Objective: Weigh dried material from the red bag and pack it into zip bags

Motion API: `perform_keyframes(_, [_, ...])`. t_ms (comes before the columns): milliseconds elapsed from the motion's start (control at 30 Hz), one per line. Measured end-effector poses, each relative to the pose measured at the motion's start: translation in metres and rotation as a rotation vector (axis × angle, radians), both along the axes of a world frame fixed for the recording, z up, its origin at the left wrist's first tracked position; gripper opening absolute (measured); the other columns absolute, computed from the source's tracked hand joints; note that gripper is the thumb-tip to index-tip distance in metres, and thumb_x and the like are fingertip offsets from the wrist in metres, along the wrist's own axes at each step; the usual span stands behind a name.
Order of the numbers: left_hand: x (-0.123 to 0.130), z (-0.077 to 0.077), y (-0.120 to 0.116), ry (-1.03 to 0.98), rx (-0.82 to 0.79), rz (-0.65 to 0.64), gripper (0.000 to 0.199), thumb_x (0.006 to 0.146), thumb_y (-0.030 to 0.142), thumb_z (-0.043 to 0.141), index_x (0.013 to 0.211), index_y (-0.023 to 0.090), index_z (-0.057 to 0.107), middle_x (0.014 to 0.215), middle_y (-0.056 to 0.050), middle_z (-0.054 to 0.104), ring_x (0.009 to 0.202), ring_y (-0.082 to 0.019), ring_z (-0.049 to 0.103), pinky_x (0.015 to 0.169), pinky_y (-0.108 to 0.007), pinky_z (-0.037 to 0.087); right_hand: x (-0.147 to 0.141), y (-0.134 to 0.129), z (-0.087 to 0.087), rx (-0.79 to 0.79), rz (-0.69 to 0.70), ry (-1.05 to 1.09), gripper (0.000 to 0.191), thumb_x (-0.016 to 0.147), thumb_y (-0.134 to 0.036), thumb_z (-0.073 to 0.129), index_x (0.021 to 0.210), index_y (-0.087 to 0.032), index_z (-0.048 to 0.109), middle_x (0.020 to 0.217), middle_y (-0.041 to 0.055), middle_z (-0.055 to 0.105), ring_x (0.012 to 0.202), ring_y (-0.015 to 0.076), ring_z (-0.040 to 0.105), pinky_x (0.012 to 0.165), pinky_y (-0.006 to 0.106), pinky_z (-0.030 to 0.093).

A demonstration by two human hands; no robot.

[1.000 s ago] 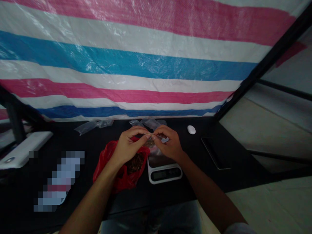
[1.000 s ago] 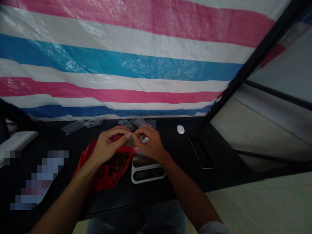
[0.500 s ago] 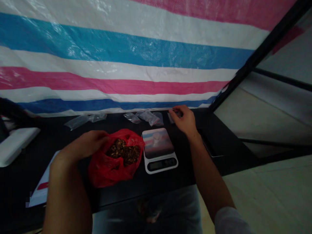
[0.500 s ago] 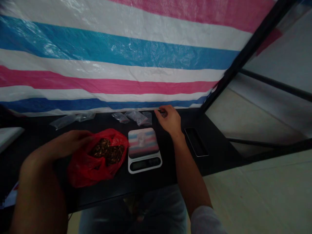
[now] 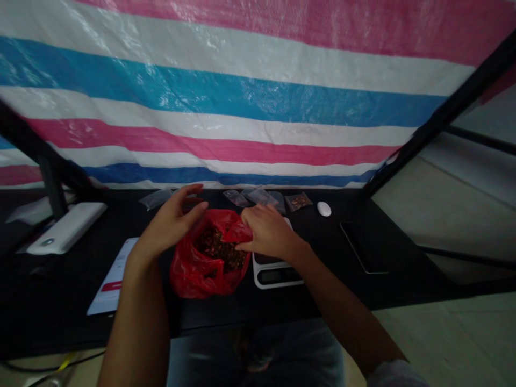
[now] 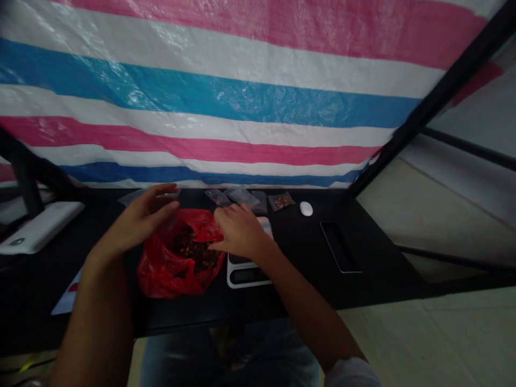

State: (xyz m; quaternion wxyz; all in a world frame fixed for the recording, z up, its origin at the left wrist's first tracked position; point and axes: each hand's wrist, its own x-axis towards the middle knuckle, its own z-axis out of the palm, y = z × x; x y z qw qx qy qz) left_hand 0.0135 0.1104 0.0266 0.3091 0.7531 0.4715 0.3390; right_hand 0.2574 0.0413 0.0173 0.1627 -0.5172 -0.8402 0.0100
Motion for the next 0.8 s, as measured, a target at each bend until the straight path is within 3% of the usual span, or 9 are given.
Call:
perform_keyframes(67, [-0.011, -0.002, -0.018, 0.157, 0.036, 0.192, 0.089, 0.083, 0.07, 0.064, 0.149, 0.011, 0.049, 0.14, -0.023, 0.063, 0.122, -0.037, 0.066, 0.103, -0.051, 0.054, -0.009, 0.003, 0.004, -0.051, -0.003, -0.104, 0.016, 0.092, -0.027, 0.073, 0.093, -0.017, 0.062, 0.091, 0.0095, 0.072, 0.089, 0.0256, 0.064, 0.083, 0.037, 0.039])
perform_keyframes(133, [-0.024, -0.008, -0.04, 0.296, -0.109, 0.287, 0.103, 0.083, 0.076, 0.06, 0.157, 0.008, 0.038, 0.124, -0.024, 0.07, 0.111, -0.038, 0.072, 0.096, -0.051, 0.057, -0.009, 0.006, 0.009, -0.094, -0.007, -0.089, 0.008, 0.096, -0.014, 0.061, 0.09, -0.018, 0.061, 0.083, 0.006, 0.07, 0.079, 0.0209, 0.061, 0.076, 0.033, 0.035])
perform_keyframes(267, [-0.039, -0.03, -0.074, 0.442, -0.332, 0.217, 0.106, 0.089, 0.077, 0.05, 0.162, 0.003, 0.026, 0.098, -0.02, 0.077, 0.091, -0.04, 0.077, 0.084, -0.051, 0.058, 0.002, 0.008, 0.019, -0.11, -0.016, 0.21, 0.019, 0.092, -0.005, 0.054, 0.08, -0.02, 0.053, 0.073, -0.001, 0.06, 0.068, 0.0154, 0.053, 0.065, 0.028, 0.029])
perform_keyframes(367, [-0.042, -0.037, -0.076, 0.377, -0.281, 0.123, 0.099, 0.09, 0.067, 0.054, 0.163, 0.005, 0.026, 0.108, -0.02, 0.077, 0.096, -0.038, 0.077, 0.085, -0.048, 0.06, 0.006, 0.008, 0.026, -0.108, 0.001, 0.413, 0.025, 0.086, -0.001, 0.051, 0.073, -0.021, 0.046, 0.069, -0.004, 0.053, 0.064, 0.0132, 0.048, 0.063, 0.026, 0.028])
perform_keyframes(467, [-0.04, -0.023, -0.062, 0.164, -0.178, 0.039, 0.088, 0.089, 0.062, 0.059, 0.159, 0.013, 0.039, 0.137, -0.019, 0.069, 0.114, -0.035, 0.072, 0.093, -0.043, 0.06, 0.006, 0.01, 0.03, -0.064, 0.035, 0.525, 0.026, 0.084, 0.001, 0.049, 0.073, -0.021, 0.046, 0.069, -0.0044, 0.053, 0.066, 0.0129, 0.049, 0.065, 0.025, 0.031])
perform_keyframes(600, [-0.034, 0.01, -0.042, -0.122, -0.221, 0.023, 0.084, 0.089, 0.063, 0.061, 0.157, 0.017, 0.04, 0.126, -0.016, 0.073, 0.097, -0.029, 0.075, 0.079, -0.041, 0.065, 0.006, 0.013, 0.031, -0.01, -0.006, 0.421, 0.025, 0.087, 0.004, 0.048, 0.08, -0.019, 0.057, 0.078, -0.0005, 0.062, 0.076, 0.015, 0.057, 0.072, 0.026, 0.038])
perform_keyframes(700, [-0.031, 0.021, -0.04, -0.027, -0.094, 0.059, 0.078, 0.089, 0.061, 0.06, 0.151, 0.016, 0.048, 0.133, -0.018, 0.069, 0.108, -0.033, 0.073, 0.09, -0.049, 0.063, 0.005, 0.006, 0.031, -0.031, -0.045, 0.15, 0.026, 0.091, 0.004, 0.05, 0.086, -0.016, 0.067, 0.096, 0.0084, 0.07, 0.091, 0.0197, 0.062, 0.082, 0.03, 0.044])
perform_keyframes(800, [-0.029, 0.018, -0.056, 0.209, 0.254, 0.137, 0.064, 0.092, 0.055, 0.059, 0.144, 0.017, 0.059, 0.154, -0.019, 0.054, 0.138, -0.039, 0.056, 0.117, -0.057, 0.047, -0.004, -0.006, 0.034, 0.003, -0.066, -0.025, 0.025, 0.095, 0.0, 0.053, 0.096, -0.014, 0.073, 0.114, 0.0155, 0.07, 0.105, 0.0244, 0.063, 0.088, 0.034, 0.047])
